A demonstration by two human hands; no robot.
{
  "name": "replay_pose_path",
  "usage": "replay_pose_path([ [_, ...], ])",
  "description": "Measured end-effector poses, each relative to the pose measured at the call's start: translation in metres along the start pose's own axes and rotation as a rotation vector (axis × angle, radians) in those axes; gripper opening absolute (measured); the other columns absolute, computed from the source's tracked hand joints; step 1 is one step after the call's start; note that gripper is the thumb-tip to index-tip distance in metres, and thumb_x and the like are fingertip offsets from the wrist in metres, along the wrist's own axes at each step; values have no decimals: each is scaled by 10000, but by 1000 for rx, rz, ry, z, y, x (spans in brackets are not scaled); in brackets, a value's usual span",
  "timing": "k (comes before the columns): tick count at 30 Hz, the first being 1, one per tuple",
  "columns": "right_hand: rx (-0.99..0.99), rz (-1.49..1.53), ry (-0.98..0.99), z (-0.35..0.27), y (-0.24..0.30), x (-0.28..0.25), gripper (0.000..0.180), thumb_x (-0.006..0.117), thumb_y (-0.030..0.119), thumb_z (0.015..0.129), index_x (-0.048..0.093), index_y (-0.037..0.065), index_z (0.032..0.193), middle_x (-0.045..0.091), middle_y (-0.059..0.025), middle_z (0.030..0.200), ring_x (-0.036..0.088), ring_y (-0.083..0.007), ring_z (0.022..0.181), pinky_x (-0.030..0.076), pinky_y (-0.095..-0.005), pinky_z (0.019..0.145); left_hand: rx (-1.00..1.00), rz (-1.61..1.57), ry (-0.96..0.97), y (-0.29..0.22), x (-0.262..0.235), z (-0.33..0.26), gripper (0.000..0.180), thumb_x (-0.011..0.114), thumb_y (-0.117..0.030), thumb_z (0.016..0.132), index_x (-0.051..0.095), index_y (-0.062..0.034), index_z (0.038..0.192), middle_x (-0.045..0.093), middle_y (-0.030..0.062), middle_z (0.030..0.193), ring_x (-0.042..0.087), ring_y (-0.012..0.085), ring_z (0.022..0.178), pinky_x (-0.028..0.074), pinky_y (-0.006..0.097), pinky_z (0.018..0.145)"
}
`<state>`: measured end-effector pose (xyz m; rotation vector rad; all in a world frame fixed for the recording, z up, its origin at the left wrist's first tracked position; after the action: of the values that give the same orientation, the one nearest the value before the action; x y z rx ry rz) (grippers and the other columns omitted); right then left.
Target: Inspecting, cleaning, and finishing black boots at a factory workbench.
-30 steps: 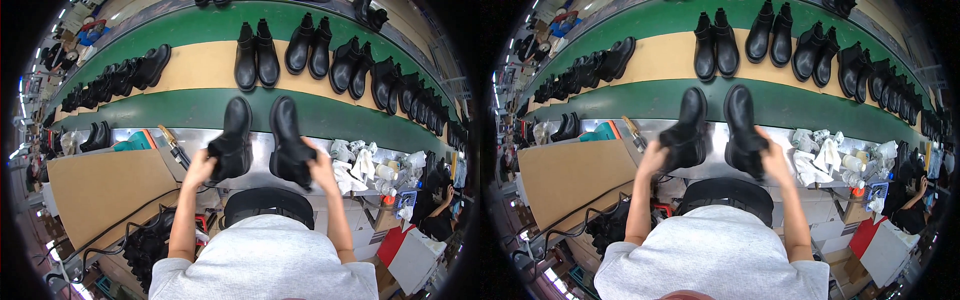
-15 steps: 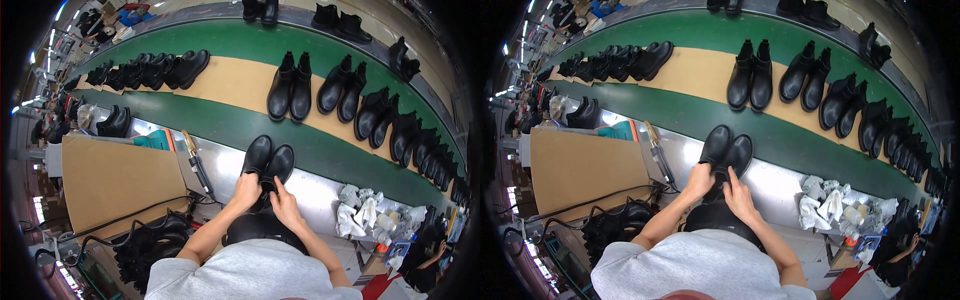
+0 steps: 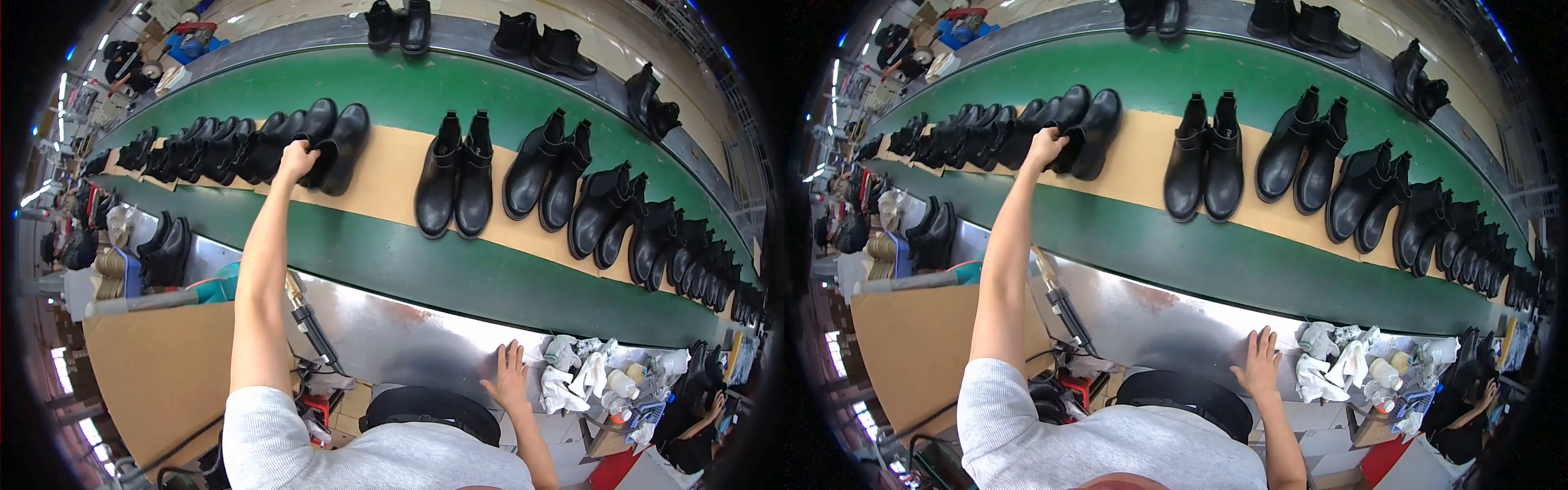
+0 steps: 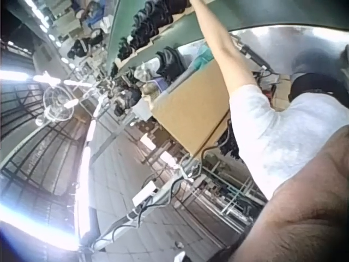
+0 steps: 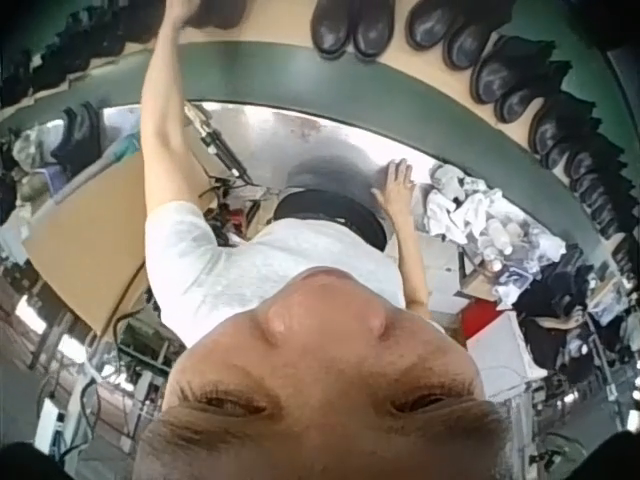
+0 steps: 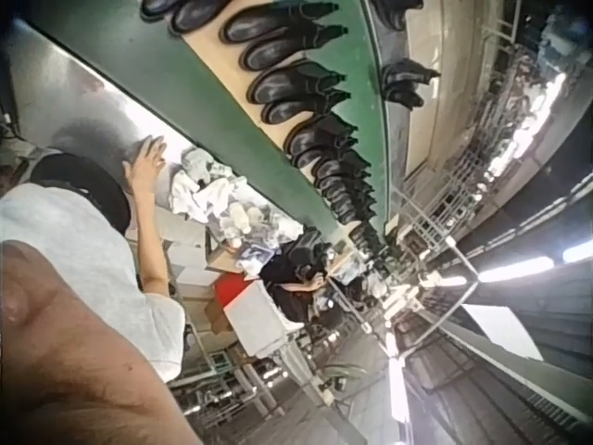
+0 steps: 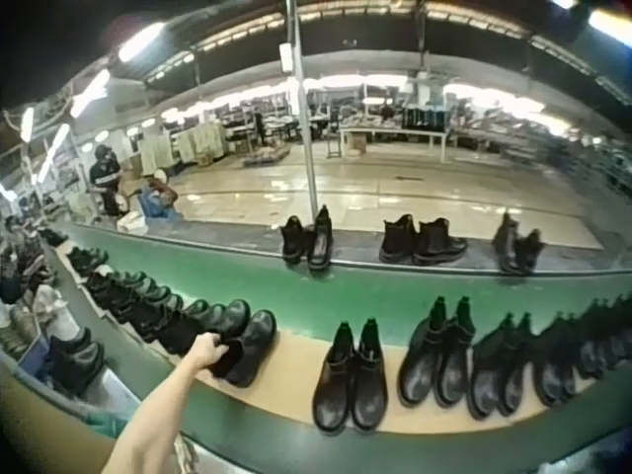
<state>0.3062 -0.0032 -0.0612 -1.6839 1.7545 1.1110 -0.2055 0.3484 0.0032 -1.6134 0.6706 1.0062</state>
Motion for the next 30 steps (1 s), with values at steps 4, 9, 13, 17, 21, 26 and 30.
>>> replay_pose_path([
  [4, 29, 65, -26, 5, 1, 5, 1000, 779, 329, 633, 215, 13, 1396, 65, -263, 1471, 111, -454, 1352, 339, -611, 958, 34, 351, -589, -58, 36, 3, 415, 622, -211, 802, 518, 8, 1138, 499, 273, 1136, 483, 475, 1016, 405, 479, 903],
  [9, 24, 211, -15, 5, 0, -8, 989, 779, 296, 633, 217, 23, 1399, 48, -268, 1473, 72, -464, 1357, 321, -619, 972, 273, -54, 54, -230, 94, -1, 375, 680, -311, 726, 631, 61, 741, 622, 258, 729, 641, 354, 708, 497, 404, 610],
  [13, -31, 227, -43, 8, 0, -1, 998, 784, 313, 627, 219, 36, 1403, 55, -261, 1475, 70, -463, 1357, 319, -619, 974, 41, 147, 171, -263, 146, 21, 335, 719, -269, 690, 681, -22, 913, 646, 179, 1014, 605, 316, 1007, 506, 373, 823],
  [17, 26, 205, -70, 0, 8, 3, 1006, 782, 313, 630, 203, 41, 1407, 53, -256, 1477, 75, -466, 1356, 323, -624, 968, -100, 107, 80, -247, 164, 14, 253, 656, -125, 717, 680, -54, 959, 628, 128, 1075, 584, 302, 1053, 512, 380, 828],
  [21, -26, 272, -77, -2, -10, 14, 917, 755, 342, 666, 286, 21, 1385, 76, -246, 1483, 98, -452, 1358, 320, -568, 1000, 403, 41, 76, -205, 140, -23, 184, 677, -100, 671, 655, 9, 817, 594, 193, 1027, 593, 366, 908, 497, 412, 776],
  [26, 36, 1020, -440, 19, -45, -48, 544, 589, 247, 881, 414, -30, 1314, 514, -196, 1272, 491, -233, 1177, 388, -306, 968, 1092, -87, 100, -253, 64, -161, 80, 617, -34, 632, 618, 13, 697, 542, 140, 884, 541, 316, 878, 453, 404, 737],
  [30, -142, 1116, -609, 47, -28, -136, 481, 469, 292, 950, 407, 22, 1343, 439, -149, 1363, 387, -241, 1277, 292, -312, 1042, 1540, 308, 306, -257, 44, -272, 74, 581, -165, 601, 599, -93, 596, 496, 18, 828, 488, 174, 853, 403, 314, 692],
])
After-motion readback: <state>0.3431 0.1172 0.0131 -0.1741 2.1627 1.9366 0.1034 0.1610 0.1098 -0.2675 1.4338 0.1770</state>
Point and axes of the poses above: each hand's wrist, its own z-axis towards the middle knuckle, its own x-axis out of the palm, y = z × x, the point moved 2 cm from there along z, towards the middle knuckle
